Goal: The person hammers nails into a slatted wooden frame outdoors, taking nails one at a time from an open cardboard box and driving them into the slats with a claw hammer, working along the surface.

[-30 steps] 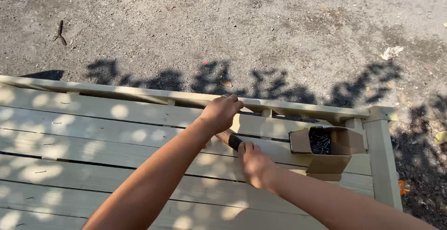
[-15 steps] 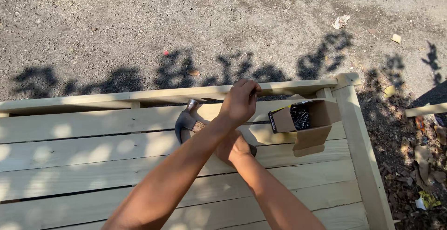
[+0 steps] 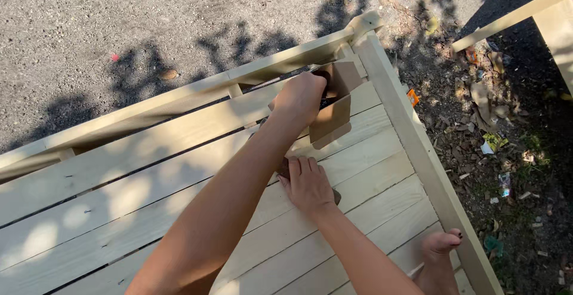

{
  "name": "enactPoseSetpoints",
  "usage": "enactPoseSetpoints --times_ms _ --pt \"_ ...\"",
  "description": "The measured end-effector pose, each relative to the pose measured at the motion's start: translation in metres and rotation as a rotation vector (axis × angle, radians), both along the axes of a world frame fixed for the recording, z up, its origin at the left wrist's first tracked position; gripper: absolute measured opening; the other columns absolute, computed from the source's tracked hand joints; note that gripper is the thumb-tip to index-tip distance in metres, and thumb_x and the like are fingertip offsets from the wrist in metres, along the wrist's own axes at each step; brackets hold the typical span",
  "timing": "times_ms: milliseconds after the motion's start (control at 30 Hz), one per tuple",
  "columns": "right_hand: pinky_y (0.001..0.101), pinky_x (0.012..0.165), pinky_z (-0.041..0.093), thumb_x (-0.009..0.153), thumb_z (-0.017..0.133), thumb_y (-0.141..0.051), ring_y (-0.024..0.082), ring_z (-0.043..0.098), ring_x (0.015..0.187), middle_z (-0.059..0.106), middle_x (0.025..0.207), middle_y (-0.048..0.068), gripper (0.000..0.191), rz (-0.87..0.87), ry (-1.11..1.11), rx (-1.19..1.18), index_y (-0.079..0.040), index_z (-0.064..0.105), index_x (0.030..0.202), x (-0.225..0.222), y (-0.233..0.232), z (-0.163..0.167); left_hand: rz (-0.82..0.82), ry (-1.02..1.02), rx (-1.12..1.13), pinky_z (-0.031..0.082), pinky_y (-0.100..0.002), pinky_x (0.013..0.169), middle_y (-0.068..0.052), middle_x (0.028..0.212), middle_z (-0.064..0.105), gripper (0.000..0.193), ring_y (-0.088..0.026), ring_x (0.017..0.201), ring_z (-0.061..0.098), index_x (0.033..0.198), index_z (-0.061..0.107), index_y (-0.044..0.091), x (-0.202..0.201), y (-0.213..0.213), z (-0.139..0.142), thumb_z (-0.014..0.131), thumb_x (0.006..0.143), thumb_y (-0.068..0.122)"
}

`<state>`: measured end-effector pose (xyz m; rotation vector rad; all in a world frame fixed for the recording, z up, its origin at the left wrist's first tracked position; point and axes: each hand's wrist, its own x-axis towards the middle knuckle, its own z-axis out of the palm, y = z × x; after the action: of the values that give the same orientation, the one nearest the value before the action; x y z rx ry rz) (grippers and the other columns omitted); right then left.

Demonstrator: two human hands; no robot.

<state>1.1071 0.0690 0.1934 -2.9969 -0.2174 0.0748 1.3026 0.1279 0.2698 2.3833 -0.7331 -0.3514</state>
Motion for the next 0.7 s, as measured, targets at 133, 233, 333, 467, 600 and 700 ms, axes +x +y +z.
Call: enactPoseSetpoints --times_ms 133,233,333,467,600,700 --pt "0.0471 0.087 0.048 0.089 0.070 -0.036 0.032 0.053 0.107 0.055 0.116 0.012 0.050 -0.040 0.090 -0.007 -0.007 0.051 0.125 -0.013 -0.004 -0.005 0.054 -0.130 0.159 0.060 -0.044 0.080 -0.018 0.104 0.074 0.016 -0.036 0.097 0.074 0.099 0.077 0.006 0.017 -0.038 -0.017 0.065 0.089 0.009" --pt "0.0462 0.086 0.048 0.089 0.069 -0.038 0.031 0.052 0.105 0.054 0.115 0.012 0.054 -0.028 0.058 0.019 -0.008 0.051 0.129 -0.013 -0.003 -0.005 -0.019 -0.191 0.267 0.061 -0.043 0.079 -0.018 0.104 0.074 0.017 -0.034 0.096 0.074 0.098 0.077 0.007 0.020 -0.046 -0.018 0.065 0.088 0.010" --pt "0.0477 0.085 0.047 0.094 0.066 -0.043 0.031 0.052 0.107 0.053 0.113 0.012 0.051 -0.038 0.072 0.034 -0.007 0.050 0.127 -0.007 -0.001 -0.004 0.056 -0.150 -0.029 0.057 -0.048 0.071 -0.022 0.091 0.072 0.019 -0.039 0.085 0.072 0.099 0.073 0.006 0.012 -0.039 -0.008 0.066 0.092 0.022" --pt "0.0470 0.083 0.047 0.096 0.065 -0.045 0.031 0.053 0.105 0.053 0.115 0.013 0.053 -0.050 0.113 0.039 -0.006 0.049 0.128 -0.004 0.003 -0.005 -0.081 -0.167 0.106 0.056 -0.047 0.068 -0.014 0.086 0.071 0.029 -0.035 0.081 0.072 0.086 0.071 0.009 -0.024 -0.021 0.002 0.064 0.091 0.037" --pt "0.0477 0.082 0.046 0.095 0.064 -0.043 0.032 0.052 0.105 0.053 0.114 0.014 0.056 -0.036 0.097 0.049 -0.005 0.049 0.132 -0.003 0.011 -0.013 -0.118 -0.264 -0.046 0.055 -0.047 0.067 -0.008 0.083 0.072 0.012 -0.031 0.080 0.071 0.081 0.070 0.013 -0.038 -0.007 -0.003 0.066 0.090 0.021" --pt "0.0476 0.084 0.046 0.101 0.060 -0.042 0.032 0.051 0.110 0.053 0.119 0.015 0.046 0.003 0.230 -0.020 -0.003 0.054 0.124 -0.002 0.014 -0.020 -0.270 -0.300 0.006 0.055 -0.046 0.065 -0.006 0.084 0.072 0.009 -0.030 0.081 0.071 0.086 0.070 0.014 -0.042 -0.014 -0.006 0.066 0.079 0.011"
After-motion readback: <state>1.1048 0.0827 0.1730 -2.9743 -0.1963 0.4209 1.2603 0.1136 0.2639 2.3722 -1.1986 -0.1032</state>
